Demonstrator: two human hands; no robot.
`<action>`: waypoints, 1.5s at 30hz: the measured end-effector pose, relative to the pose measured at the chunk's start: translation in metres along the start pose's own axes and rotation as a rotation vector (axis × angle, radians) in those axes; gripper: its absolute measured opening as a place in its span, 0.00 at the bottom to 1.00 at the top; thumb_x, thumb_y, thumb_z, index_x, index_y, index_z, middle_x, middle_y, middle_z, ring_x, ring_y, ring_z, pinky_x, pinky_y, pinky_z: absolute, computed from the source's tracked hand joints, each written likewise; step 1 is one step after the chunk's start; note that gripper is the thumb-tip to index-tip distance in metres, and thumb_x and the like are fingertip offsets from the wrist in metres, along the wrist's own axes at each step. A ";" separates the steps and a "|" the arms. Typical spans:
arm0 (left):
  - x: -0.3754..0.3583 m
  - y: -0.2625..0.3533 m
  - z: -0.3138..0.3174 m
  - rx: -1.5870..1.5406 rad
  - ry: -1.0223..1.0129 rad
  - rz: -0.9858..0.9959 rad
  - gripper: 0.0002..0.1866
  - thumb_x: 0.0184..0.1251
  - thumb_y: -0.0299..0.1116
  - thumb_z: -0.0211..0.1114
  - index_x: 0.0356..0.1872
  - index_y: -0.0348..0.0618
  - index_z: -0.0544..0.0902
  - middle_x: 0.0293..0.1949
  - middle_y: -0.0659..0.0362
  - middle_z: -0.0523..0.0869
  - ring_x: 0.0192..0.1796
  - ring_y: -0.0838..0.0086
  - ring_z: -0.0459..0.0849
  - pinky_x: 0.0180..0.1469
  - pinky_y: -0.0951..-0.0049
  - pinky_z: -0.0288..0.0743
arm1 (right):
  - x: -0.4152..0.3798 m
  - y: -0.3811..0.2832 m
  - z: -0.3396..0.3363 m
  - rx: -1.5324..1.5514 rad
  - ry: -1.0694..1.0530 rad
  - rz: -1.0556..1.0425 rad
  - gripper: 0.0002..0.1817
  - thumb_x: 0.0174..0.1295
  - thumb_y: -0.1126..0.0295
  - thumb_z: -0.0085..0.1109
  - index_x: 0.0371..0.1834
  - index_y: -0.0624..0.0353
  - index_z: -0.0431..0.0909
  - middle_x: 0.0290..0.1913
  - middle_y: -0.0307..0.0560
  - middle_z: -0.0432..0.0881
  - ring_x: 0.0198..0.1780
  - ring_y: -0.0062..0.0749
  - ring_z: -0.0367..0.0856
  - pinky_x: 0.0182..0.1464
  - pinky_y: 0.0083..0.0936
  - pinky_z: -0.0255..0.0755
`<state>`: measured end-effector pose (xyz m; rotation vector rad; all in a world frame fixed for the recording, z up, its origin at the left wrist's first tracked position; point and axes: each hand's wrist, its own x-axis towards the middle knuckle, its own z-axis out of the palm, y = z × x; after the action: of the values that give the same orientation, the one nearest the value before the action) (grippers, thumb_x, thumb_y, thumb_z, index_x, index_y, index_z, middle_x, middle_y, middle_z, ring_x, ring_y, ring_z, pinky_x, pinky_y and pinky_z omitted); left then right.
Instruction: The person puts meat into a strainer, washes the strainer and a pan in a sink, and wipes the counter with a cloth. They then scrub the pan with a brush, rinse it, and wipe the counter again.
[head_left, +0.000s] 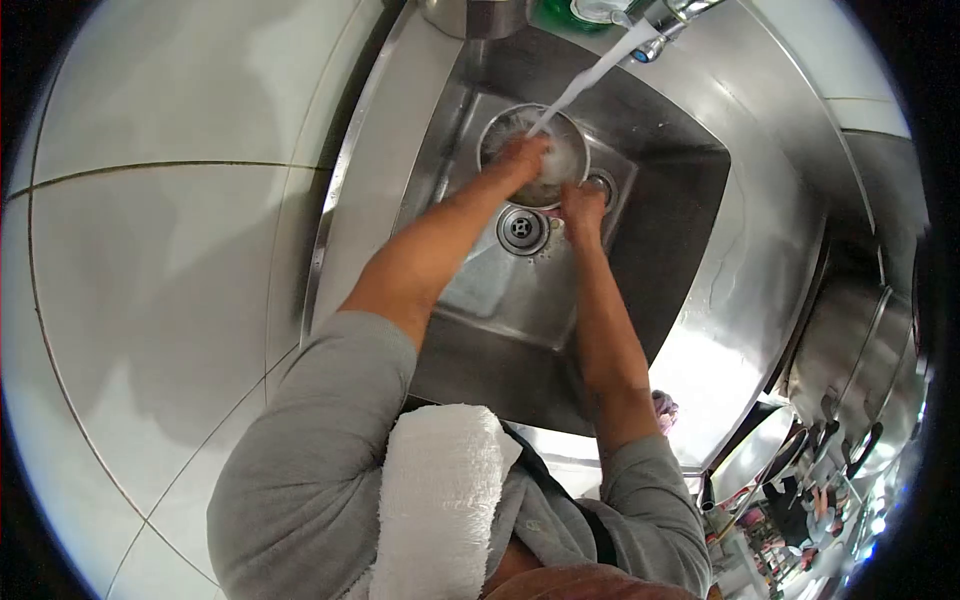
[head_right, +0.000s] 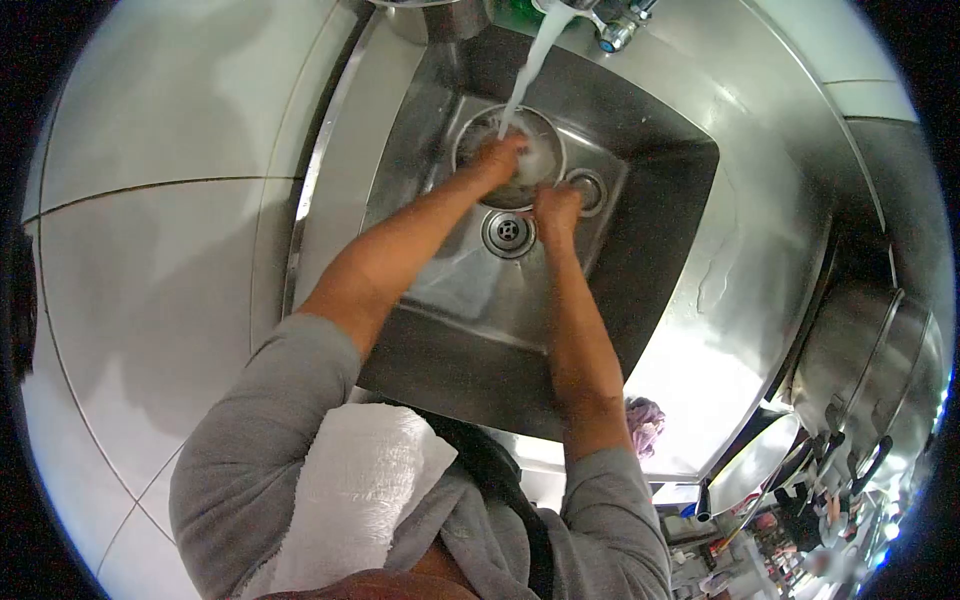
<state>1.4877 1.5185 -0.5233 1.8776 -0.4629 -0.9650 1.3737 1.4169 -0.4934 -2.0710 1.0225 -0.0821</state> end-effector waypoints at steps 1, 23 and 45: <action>-0.009 0.016 0.018 -0.479 -0.014 -0.123 0.12 0.56 0.28 0.59 0.42 0.40 0.81 0.44 0.46 0.83 0.46 0.60 0.82 0.49 0.62 0.74 | 0.011 0.005 0.002 -0.014 -0.052 0.020 0.10 0.51 0.73 0.56 0.29 0.71 0.76 0.27 0.57 0.79 0.25 0.38 0.82 0.26 0.36 0.77; -0.130 0.117 -0.064 0.581 0.035 -0.273 0.15 0.55 0.25 0.56 0.44 0.31 0.76 0.40 0.41 0.83 0.43 0.53 0.84 0.43 0.59 0.79 | 0.011 -0.037 0.011 -0.208 -0.358 -0.500 0.12 0.54 0.71 0.59 0.43 0.58 0.80 0.39 0.52 0.82 0.40 0.45 0.81 0.44 0.35 0.75; -0.032 0.057 -0.022 0.704 -0.062 0.287 0.16 0.58 0.26 0.57 0.49 0.41 0.75 0.44 0.42 0.79 0.53 0.52 0.78 0.53 0.58 0.72 | -0.002 -0.074 -0.071 0.285 -0.299 0.092 0.12 0.57 0.70 0.52 0.36 0.72 0.74 0.26 0.53 0.79 0.16 0.30 0.75 0.15 0.29 0.70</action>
<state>1.4902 1.5246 -0.4542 2.3053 -1.1941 -0.7127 1.3925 1.3987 -0.3945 -1.7139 0.8648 0.1200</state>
